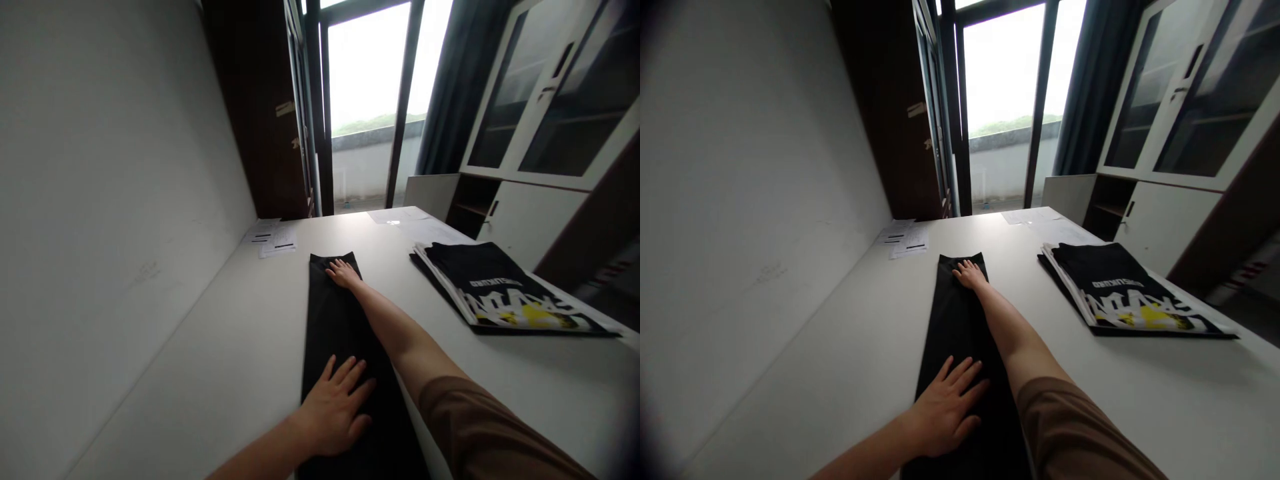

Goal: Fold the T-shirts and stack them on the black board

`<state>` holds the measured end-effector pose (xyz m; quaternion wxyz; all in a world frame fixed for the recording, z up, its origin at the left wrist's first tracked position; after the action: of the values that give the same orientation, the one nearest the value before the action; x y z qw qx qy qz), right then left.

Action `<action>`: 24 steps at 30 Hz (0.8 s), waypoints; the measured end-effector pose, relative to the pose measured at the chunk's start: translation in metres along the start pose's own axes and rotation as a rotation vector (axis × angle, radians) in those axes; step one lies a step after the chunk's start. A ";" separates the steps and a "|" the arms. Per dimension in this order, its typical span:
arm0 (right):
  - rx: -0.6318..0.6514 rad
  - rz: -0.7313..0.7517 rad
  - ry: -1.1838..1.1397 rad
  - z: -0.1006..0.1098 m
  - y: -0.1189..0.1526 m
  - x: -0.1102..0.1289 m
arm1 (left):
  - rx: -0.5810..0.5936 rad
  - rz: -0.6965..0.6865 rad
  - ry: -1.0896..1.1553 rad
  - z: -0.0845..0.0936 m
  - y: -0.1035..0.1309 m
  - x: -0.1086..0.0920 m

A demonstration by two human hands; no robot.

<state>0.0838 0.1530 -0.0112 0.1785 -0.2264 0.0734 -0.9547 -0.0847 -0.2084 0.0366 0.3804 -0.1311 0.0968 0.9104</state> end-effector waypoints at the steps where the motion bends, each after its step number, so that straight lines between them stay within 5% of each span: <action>1: -0.075 -0.003 -0.044 0.004 0.006 -0.003 | -0.011 -0.012 -0.001 0.002 0.001 0.000; 5: -0.369 -0.152 -0.201 0.021 0.045 -0.031 | -0.032 -0.077 0.002 0.000 -0.001 0.008; 9: -0.332 -0.134 -0.213 0.034 0.099 -0.043 | -0.046 -0.073 0.038 -0.011 -0.008 0.013; 15: -0.181 0.222 -0.212 0.053 0.207 -0.004 | -0.174 0.026 0.168 -0.015 -0.003 0.013; 20: -0.036 0.363 -0.138 0.069 0.298 0.030 | -0.361 0.128 0.206 -0.014 -0.005 0.041; 24: 0.109 0.506 -0.105 0.083 0.343 0.064 | -0.397 0.198 0.167 -0.013 -0.005 0.061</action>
<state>0.1743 -0.1928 0.0127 0.4272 -0.2403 0.0665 -0.8691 -0.1202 -0.1685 0.0049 0.2467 -0.2681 -0.0406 0.9304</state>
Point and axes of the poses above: each hand's wrist, its own y-axis away from the middle knuckle, its own z-axis out of the back of the hand, x = y × z, the point moved 2 cm from there along -y, towards the middle knuckle, and after that the axes turned 8 degrees about z, right-handed, at the moved point
